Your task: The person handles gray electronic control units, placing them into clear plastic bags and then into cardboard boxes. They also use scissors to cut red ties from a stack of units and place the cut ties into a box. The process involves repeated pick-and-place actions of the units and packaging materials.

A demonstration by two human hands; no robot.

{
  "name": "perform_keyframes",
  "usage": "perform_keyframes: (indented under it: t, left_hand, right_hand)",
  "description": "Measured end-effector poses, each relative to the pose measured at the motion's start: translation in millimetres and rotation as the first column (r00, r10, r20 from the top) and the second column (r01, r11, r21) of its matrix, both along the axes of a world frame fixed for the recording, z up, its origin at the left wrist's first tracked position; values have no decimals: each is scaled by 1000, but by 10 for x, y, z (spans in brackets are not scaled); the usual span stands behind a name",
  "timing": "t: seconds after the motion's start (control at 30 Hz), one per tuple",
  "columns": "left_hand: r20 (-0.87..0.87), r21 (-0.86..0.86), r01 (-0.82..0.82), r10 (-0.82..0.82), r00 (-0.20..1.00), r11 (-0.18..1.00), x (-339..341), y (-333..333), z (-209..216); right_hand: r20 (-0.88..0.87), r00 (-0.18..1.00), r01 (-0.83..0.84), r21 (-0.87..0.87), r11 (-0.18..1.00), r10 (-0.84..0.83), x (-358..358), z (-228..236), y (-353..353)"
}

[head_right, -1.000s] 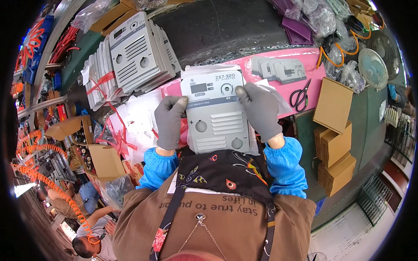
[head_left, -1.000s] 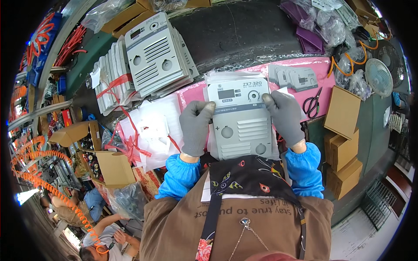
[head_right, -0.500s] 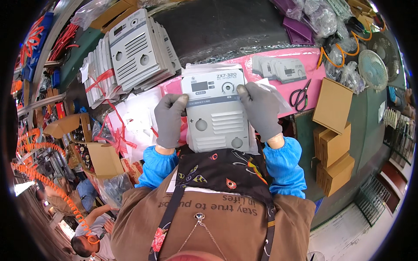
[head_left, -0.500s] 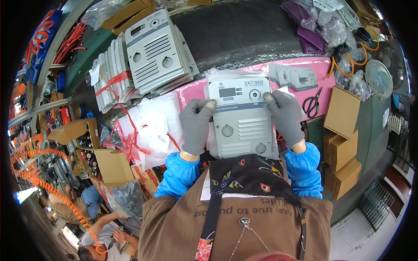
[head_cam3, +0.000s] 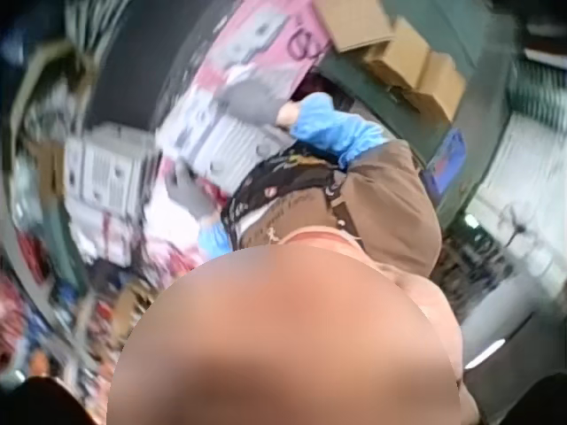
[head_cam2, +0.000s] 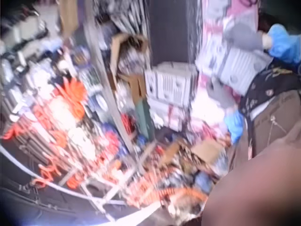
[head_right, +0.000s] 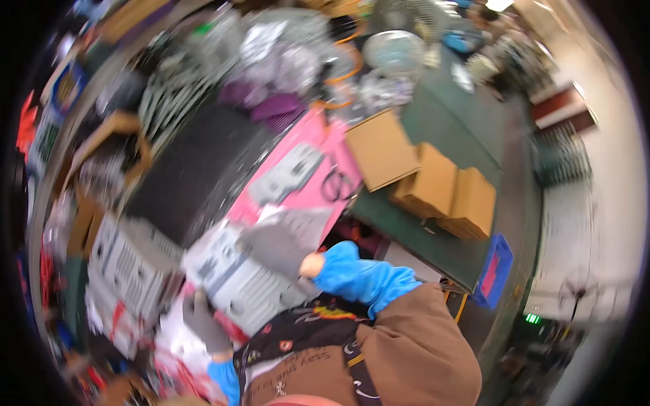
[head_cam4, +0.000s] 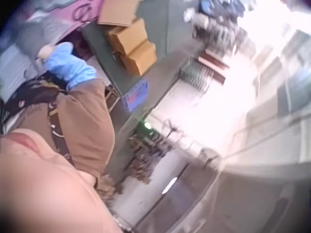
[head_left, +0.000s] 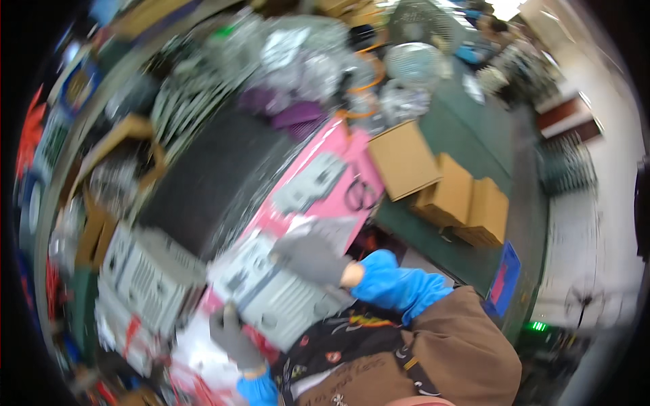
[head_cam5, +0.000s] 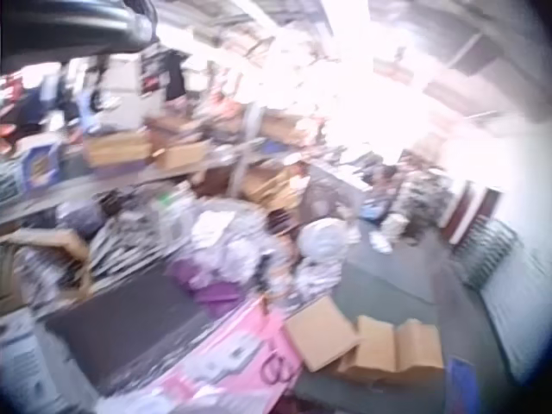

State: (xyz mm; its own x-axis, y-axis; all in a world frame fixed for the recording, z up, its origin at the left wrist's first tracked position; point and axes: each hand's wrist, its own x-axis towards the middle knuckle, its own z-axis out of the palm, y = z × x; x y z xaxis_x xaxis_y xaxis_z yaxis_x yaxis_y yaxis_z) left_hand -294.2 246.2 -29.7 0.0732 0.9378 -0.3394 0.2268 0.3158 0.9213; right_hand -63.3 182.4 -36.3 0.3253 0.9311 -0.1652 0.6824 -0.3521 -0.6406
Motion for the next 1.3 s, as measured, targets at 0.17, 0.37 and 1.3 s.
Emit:
perform_keyframes:
  t: [0.17,0.37,1.3]
  left_hand:
    - [99,-17,-31,33,995,999,129,-37,-19]
    - [53,-11,-4,5,999,1000,111,-43,-14]
    - [125,-137,-74,91,988,988,-8,14,-10]
  right_hand:
    - [43,998,-34,-152,988,41,89,432,40]
    - [42,999,-26,-103,994,31,79,297,-7]
    - [120,992,-38,-23,999,40,8,222,79]
